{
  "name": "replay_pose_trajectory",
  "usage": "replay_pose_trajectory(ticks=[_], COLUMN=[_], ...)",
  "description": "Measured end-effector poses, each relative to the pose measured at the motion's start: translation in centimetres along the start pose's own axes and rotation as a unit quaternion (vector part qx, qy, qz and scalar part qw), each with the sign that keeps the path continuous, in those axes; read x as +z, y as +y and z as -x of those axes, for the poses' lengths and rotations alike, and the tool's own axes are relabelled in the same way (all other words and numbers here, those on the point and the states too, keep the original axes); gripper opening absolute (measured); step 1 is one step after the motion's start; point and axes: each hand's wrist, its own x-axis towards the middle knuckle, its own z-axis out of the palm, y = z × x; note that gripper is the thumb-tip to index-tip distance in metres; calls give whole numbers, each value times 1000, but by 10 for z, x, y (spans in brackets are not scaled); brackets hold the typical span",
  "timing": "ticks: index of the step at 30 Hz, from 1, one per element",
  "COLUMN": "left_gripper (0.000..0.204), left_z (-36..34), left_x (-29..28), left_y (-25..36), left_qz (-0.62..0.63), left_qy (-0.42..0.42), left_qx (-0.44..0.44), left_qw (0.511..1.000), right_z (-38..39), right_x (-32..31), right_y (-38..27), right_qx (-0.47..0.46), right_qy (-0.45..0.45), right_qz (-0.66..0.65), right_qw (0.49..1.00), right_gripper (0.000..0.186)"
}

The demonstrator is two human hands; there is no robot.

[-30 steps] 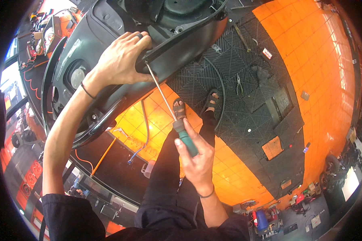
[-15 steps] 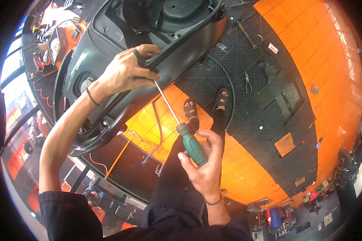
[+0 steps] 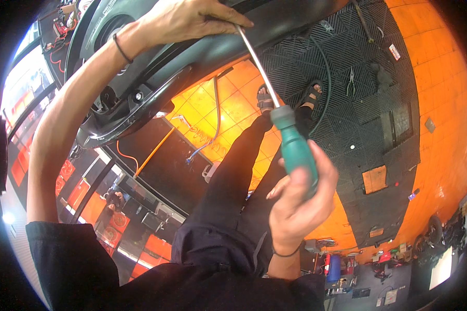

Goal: The person removes the seat from a motorcycle, then uses a screwdriver to detach plastic body panels and interior covers to access internal components.

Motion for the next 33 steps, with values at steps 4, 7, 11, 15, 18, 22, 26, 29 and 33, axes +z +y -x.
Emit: replay_pose_trajectory(ticks=[4,7,11,15,18,22,26,29,33], left_gripper=[36,43,33,26,23,18,16,15,17], left_z=[2,-2,1,2,2,5,3,2,5], left_x=[-2,-2,-1,1,0,0,-3,0,3], left_y=[6,8,7,2,1,2,2,-1,1], left_qz=[7,9,6,6,19,24,29,33,31], left_qy=[30,36,26,40,40,26,18,29,35], left_qx=[-18,-30,-35,-17,-15,-27,-31,-27,-33], left_qw=[999,999,999,999,999,999,999,999,998], right_z=[-8,-12,-5,-2,-16,-19,-19,-31,-14], right_x=[-13,-4,-15,-14,-15,-25,-7,-14,-33], right_y=[18,38,30,24,28,0,18,17,-5], right_qx=[22,-192,-14,40,-300,84,-112,-327,102], right_qy=[-53,15,-34,-60,22,-28,-8,34,-90], right_qz=[-95,81,-30,-224,151,38,11,226,-79], right_qw=[994,978,999,972,942,995,994,917,988], right_gripper=[37,35,40,44,39,33,34,41,49])
